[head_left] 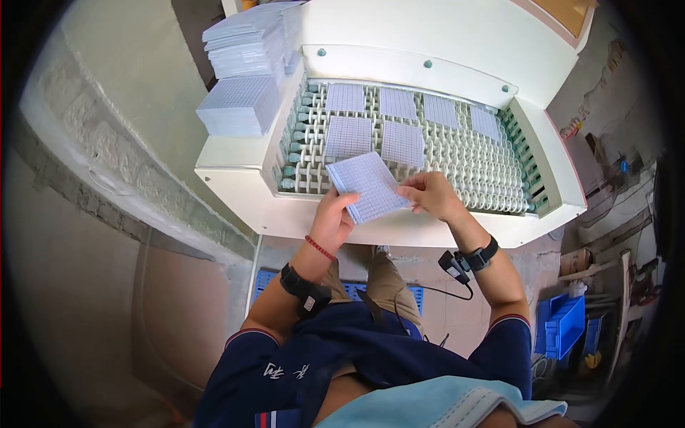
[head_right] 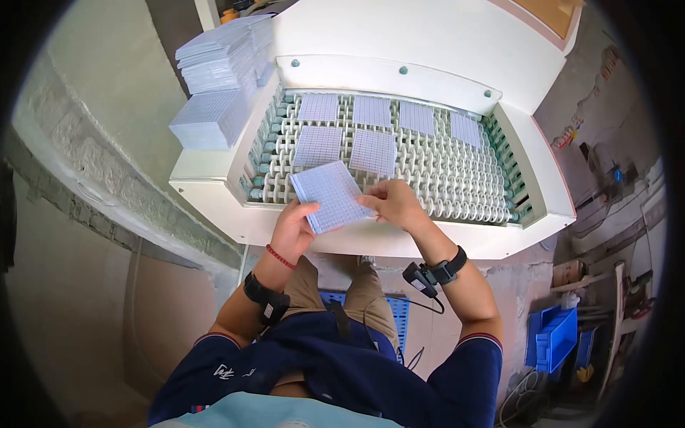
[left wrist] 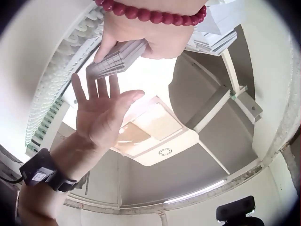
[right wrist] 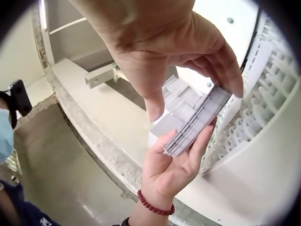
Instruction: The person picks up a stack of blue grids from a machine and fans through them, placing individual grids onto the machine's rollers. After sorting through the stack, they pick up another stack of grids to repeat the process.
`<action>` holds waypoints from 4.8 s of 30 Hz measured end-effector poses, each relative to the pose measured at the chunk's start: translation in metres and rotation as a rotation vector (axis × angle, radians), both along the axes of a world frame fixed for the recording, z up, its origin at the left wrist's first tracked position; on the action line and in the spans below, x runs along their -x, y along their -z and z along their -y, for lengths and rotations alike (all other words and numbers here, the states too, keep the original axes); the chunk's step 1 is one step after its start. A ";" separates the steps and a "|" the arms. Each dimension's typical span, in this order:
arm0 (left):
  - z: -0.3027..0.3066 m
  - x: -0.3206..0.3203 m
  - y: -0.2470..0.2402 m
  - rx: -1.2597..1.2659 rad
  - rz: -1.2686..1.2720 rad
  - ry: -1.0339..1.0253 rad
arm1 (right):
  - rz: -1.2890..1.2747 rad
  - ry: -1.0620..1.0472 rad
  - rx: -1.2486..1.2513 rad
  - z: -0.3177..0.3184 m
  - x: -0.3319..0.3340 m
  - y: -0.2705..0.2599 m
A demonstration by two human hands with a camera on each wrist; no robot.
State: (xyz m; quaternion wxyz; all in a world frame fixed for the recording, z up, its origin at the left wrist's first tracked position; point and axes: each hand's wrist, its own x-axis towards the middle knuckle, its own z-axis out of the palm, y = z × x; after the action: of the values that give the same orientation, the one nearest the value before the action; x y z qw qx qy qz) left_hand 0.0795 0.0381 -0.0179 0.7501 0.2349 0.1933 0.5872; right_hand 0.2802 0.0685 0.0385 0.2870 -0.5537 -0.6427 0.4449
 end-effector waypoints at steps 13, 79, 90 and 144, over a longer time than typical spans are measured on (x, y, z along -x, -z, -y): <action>0.016 -0.018 -0.013 0.071 -0.086 0.012 | -0.419 0.282 0.047 -0.060 -0.126 0.020; 0.047 0.020 0.021 0.022 -0.332 0.066 | -0.509 0.051 0.212 0.080 0.004 0.073; 0.059 0.040 0.025 0.170 -0.201 0.089 | -0.649 0.142 0.061 -0.003 0.019 0.041; 0.045 0.007 0.010 0.005 -0.185 0.108 | 0.335 0.677 -0.271 -0.059 -0.292 0.044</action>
State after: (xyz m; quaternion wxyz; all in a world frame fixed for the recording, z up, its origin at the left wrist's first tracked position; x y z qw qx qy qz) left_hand 0.0723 -0.0070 -0.0282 0.7601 0.2962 0.2503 0.5214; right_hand 0.5722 0.1275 -0.0056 0.3792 -0.7561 -0.5147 0.1401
